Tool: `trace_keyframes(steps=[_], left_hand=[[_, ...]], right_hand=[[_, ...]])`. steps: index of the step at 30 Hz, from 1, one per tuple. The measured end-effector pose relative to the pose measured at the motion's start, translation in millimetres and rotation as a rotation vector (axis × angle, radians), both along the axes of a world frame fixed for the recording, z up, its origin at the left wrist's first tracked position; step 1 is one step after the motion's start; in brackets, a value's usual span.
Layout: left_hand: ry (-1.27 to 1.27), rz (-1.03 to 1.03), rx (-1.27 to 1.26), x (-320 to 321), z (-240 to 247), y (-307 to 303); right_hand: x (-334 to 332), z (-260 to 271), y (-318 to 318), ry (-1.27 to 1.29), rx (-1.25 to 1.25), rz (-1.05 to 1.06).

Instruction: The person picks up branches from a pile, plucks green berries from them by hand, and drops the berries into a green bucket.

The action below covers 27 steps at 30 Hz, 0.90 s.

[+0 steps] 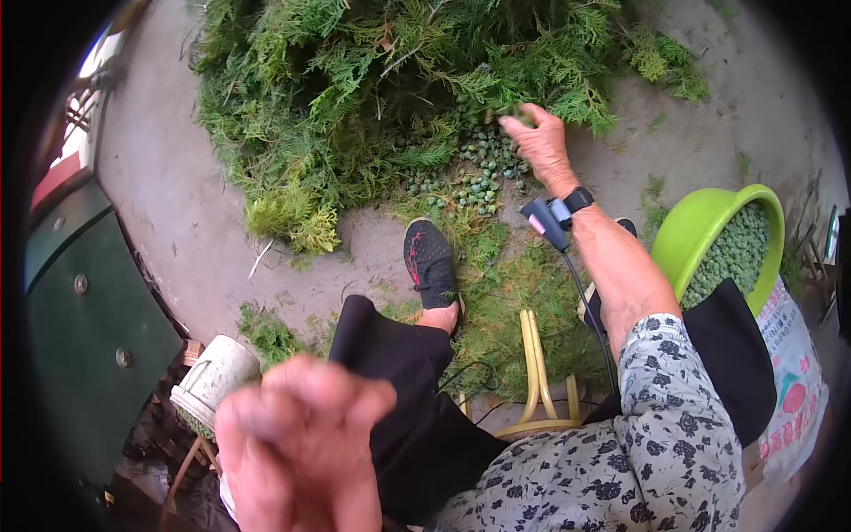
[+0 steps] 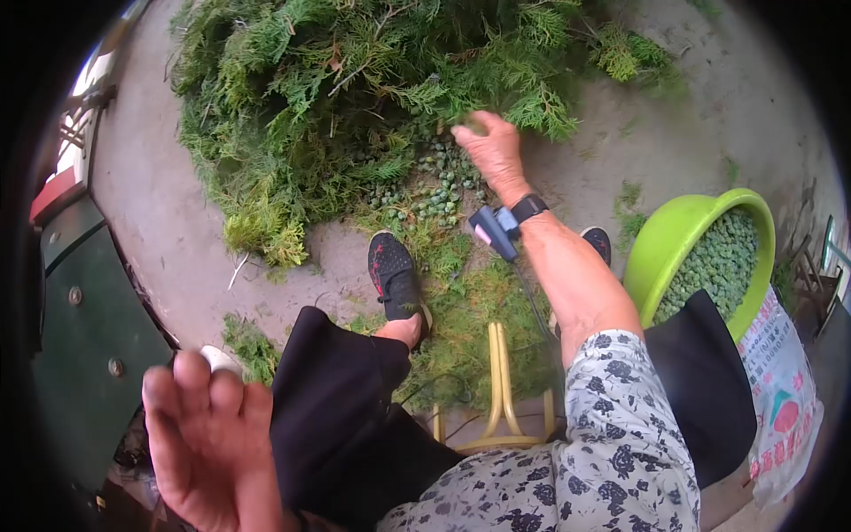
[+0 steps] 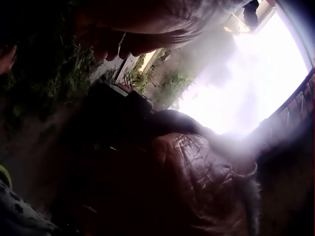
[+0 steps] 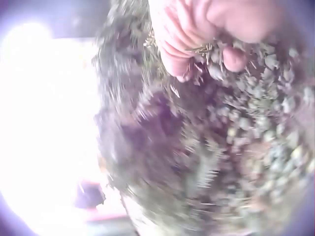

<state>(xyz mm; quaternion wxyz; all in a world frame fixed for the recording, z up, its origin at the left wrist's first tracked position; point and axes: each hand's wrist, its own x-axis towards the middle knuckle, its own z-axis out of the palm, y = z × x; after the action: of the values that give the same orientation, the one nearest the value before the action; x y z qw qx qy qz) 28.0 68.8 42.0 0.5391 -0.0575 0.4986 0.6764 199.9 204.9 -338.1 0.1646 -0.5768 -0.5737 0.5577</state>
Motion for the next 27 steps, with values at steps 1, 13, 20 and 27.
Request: trace_keyframes(steps=[1, 13, 20, 27], left_hand=[[-0.013, -0.021, 0.069, -1.8, -0.3, -5.3], [-0.006, 0.226, 0.108, 25.5, -18.5, 18.2], [-0.183, 0.279, 0.323, 34.9, -18.5, 38.2], [-0.400, 0.363, 0.613, 39.4, 6.3, 33.9]], right_hand=[[0.5, 26.1, 4.5, 0.189, -0.349, -0.228], [-39.3, 268.7, 16.0, 1.039, -0.568, -0.328], [-80.3, 380.7, -34.2, 0.974, -0.334, -0.213], [-78.3, 401.0, -57.7, 0.934, 0.027, 0.039]])
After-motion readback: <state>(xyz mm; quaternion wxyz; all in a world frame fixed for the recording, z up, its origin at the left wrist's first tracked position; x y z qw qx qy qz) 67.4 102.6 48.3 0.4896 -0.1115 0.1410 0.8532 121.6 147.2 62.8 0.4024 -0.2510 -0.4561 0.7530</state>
